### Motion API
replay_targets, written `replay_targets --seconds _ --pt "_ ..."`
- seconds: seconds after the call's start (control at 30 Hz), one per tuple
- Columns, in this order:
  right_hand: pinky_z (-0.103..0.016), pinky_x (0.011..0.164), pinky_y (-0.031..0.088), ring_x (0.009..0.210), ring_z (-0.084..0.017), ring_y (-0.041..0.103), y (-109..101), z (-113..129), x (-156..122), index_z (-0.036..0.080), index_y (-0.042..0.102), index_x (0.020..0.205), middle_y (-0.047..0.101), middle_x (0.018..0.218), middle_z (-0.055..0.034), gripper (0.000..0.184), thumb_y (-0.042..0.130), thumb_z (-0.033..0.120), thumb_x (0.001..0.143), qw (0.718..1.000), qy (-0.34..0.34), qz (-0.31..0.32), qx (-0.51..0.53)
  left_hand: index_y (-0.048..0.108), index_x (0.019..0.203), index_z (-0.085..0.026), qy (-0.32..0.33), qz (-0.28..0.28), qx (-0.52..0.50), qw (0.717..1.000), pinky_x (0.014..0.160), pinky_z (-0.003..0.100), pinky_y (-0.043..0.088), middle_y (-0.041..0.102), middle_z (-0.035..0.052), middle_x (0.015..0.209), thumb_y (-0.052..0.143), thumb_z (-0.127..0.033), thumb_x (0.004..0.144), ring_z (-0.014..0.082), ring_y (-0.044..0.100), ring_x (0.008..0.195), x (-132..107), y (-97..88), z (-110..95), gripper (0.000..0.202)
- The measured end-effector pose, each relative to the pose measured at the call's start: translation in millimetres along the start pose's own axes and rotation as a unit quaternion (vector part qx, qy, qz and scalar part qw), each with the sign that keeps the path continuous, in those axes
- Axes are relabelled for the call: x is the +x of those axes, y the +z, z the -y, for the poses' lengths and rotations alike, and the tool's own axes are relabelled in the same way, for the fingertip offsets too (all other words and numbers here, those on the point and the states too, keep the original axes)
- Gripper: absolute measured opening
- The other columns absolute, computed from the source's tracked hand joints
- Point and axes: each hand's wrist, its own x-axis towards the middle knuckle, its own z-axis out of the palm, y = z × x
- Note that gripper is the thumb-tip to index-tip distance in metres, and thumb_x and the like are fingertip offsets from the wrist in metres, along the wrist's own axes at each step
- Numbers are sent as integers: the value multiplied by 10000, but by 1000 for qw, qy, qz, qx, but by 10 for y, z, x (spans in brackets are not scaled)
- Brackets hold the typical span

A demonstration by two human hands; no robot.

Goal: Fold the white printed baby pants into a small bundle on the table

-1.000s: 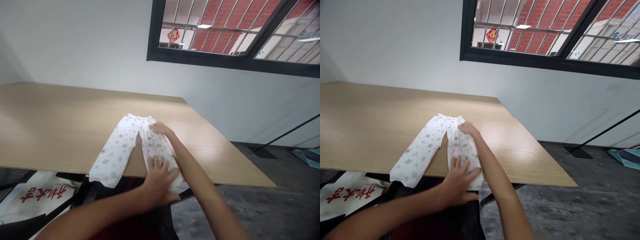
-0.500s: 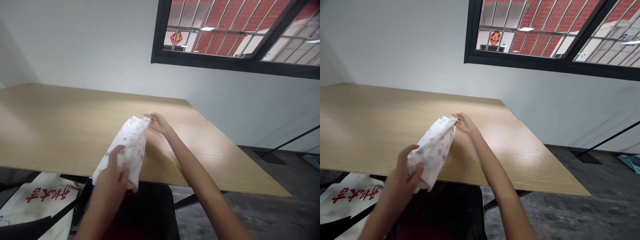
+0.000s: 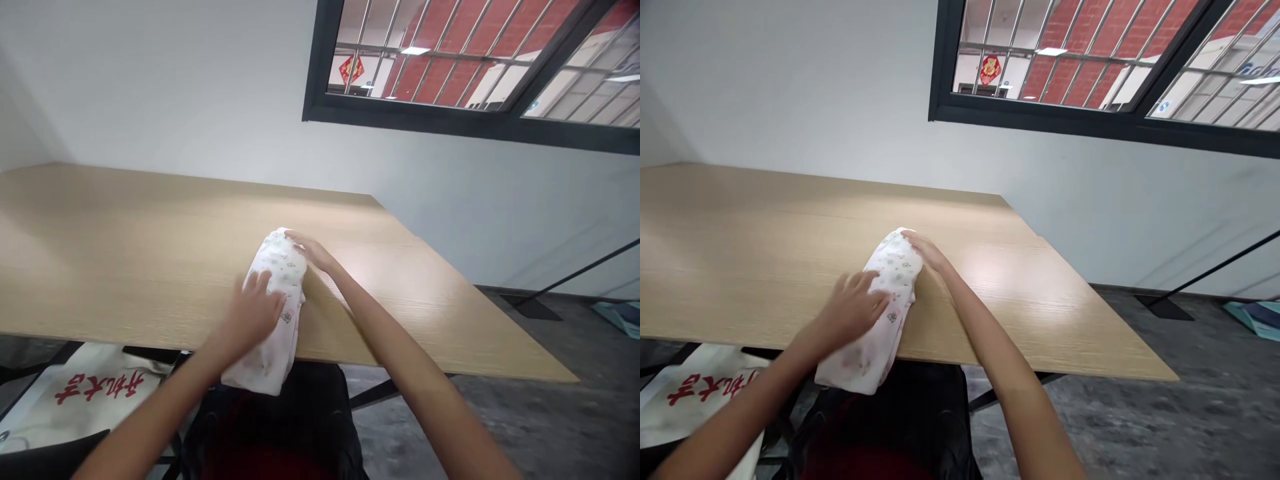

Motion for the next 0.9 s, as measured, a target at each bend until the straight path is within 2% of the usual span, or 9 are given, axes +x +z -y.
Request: replay_targets --seconds 0.1,0.17,0.33,0.43,0.6,0.67,0.73,0.83,0.9 --pt "-310 1137 252 1288 -133 349 37 -58 25 175 495 1245 366 1380 -17 453 309 329 861 991 -27 23 -129 472 1265 -152 52 62 -57 995 955 426 374 509 144 1263 316 -223 913 257 469 1164 558 144 123 391" --pt "-346 1153 200 1294 -151 339 115 -120 112 173 490 1256 383 1368 -19 474 270 362 881 968 -35 63 -241 396 1327 -119 32 86 -56 994 971 490 350 413 179 1359 328 -233 914 317 396 1240 595 282 76 433" --pt "-352 1167 131 1355 -177 227 155 -233 411 132 343 1369 264 1432 -33 535 215 364 905 926 -38 87 -366 297 1388 -82 27 56 -50 997 1035 495 312 262 152 1445 316 -377 921 323 263 1325 -435 494 -238 553" --pt "-349 1158 165 1347 -180 242 112 -142 407 135 374 1347 264 1433 -34 508 228 334 903 914 -41 110 -389 261 1412 -207 86 48 -19 995 1037 507 322 300 75 1434 503 -377 834 304 339 1295 -1010 471 -95 649" --pt "-401 977 397 1063 -180 524 269 204 -407 179 563 1122 549 1177 -67 574 118 471 908 905 -44 169 -389 187 1382 -445 11 -22 93 995 1027 637 182 228 -19 1473 567 -3 642 376 189 1337 -1098 525 537 941" --pt "-410 1070 307 1164 -178 455 428 277 -901 229 525 1179 495 1257 -24 518 245 545 880 893 -87 188 -399 222 1372 -446 6 -45 87 995 1007 647 188 231 -15 1473 479 42 672 378 157 1345 -991 618 701 892" --pt "-473 1112 208 1261 -239 343 597 271 -1312 207 402 1302 391 1354 -47 687 427 643 771 848 -206 163 -461 317 1343 -440 54 -70 39 995 1001 651 182 272 -11 1460 452 -6 748 367 167 1348 -895 700 780 749" --pt "-396 1025 334 1127 -206 436 795 202 -1641 119 481 1181 510 1189 -96 422 482 342 822 784 -322 74 -526 547 1190 -375 163 -88 -76 980 1047 594 164 450 3 1363 470 -144 839 306 270 1330 -836 690 781 427" --pt "-283 832 426 873 -134 500 881 216 -1746 126 549 927 577 900 -56 190 408 133 800 791 -339 33 -508 627 1045 -296 227 -51 -177 956 1081 479 211 620 7 1166 500 -196 845 235 438 1231 -877 561 718 257"
